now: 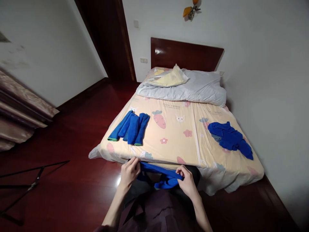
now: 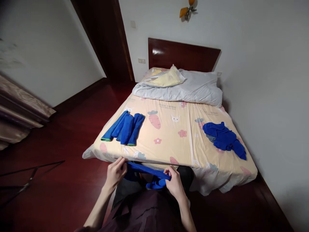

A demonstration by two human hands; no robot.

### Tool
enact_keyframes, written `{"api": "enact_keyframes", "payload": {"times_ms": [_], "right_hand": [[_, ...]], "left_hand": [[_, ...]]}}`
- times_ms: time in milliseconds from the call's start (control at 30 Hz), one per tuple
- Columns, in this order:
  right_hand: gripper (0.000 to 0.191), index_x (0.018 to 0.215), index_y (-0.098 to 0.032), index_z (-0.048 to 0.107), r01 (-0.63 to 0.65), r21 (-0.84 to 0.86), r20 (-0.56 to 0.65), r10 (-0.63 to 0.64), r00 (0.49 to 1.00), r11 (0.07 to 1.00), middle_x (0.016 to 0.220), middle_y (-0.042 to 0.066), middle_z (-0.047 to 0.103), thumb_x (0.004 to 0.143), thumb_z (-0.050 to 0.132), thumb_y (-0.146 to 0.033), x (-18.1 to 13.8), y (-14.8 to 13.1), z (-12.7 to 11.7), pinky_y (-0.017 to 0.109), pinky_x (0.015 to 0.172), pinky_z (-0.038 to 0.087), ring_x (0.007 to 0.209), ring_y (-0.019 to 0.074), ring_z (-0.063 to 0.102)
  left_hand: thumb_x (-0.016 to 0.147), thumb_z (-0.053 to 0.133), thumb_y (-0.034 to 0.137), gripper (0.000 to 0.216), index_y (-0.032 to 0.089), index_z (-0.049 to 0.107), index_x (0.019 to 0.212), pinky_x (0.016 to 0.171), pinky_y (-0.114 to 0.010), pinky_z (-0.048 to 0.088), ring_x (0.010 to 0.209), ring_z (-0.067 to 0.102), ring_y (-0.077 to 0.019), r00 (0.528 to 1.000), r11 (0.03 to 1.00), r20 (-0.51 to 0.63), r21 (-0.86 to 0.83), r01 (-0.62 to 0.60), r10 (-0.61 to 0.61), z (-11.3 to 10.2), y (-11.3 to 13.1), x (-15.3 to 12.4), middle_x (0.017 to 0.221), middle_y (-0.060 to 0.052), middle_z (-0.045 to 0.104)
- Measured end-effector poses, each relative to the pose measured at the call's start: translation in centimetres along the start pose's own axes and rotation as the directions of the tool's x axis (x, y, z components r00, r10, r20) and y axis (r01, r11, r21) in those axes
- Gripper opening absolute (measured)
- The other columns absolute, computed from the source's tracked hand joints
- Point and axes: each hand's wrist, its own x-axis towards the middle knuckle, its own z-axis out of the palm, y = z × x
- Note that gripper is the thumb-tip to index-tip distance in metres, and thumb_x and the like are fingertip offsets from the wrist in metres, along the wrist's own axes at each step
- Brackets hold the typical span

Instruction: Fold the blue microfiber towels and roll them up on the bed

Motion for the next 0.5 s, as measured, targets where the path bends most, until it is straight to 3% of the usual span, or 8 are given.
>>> {"api": "enact_keyframes", "payload": {"times_ms": [133, 267, 400, 500], "right_hand": [[0.028, 0.082, -0.022, 0.063, -0.005, -0.108, -0.144, -0.01, 0.99, 0.994, 0.09, 0.005, 0.069, 0.07, 0.045, -0.006, 0.7, 3.6, 1.2, 0.033, 0.086, 0.055, 0.09, 0.022, 0.067], [0.038, 0.099, -0.021, 0.072, -0.09, -0.172, -0.243, 0.046, 0.969, 0.981, 0.104, 0.009, 0.077, 0.076, 0.045, -0.01, -0.2, 7.0, 0.8, 0.039, 0.093, 0.057, 0.1, 0.0257, 0.073], [0.038, 0.11, -0.02, 0.078, -0.134, -0.216, -0.29, 0.068, 0.955, 0.967, 0.112, 0.01, 0.08, 0.091, 0.045, -0.02, -1.7, 9.0, -1.4, 0.037, 0.093, 0.06, 0.102, 0.0259, 0.077], [0.037, 0.106, -0.017, 0.081, -0.173, -0.309, -0.397, 0.039, 0.917, 0.935, 0.104, 0.011, 0.081, 0.098, 0.049, -0.033, -2.7, 9.8, -3.9, 0.035, 0.084, 0.061, 0.089, 0.027, 0.079]], "left_hand": [[0.084, 0.054, -0.002, 0.026, 0.018, 0.069, 0.081, 0.064, -0.021, 0.047, 0.057, 0.062, -0.011, 0.958, 0.974, -0.238, 0.2, -0.11, 0.157, -4.5, 0.0, 1.5, 0.067, 0.001, 0.068], [0.08, 0.058, -0.004, 0.027, 0.018, 0.071, 0.085, 0.066, -0.022, 0.049, 0.061, 0.065, -0.0124, 0.913, 0.958, -0.379, 0.283, -0.044, 0.153, -7.6, -0.9, 1.9, 0.071, 0.0, 0.07], [0.085, 0.058, -0.003, 0.028, 0.018, 0.074, 0.096, 0.077, -0.025, 0.053, 0.077, 0.07, -0.0166, 0.925, 0.964, -0.376, 0.263, 0.049, 0.056, -8.7, -2.7, 1.4, 0.086, -0.005, 0.074], [0.089, 0.054, -0.003, 0.039, 0.018, 0.073, 0.115, 0.086, -0.03, 0.054, 0.085, 0.069, -0.0185, 0.956, 0.98, -0.283, 0.199, -0.019, 0.076, -8.8, -3.5, 0.8, 0.097, -0.007, 0.075]]}}
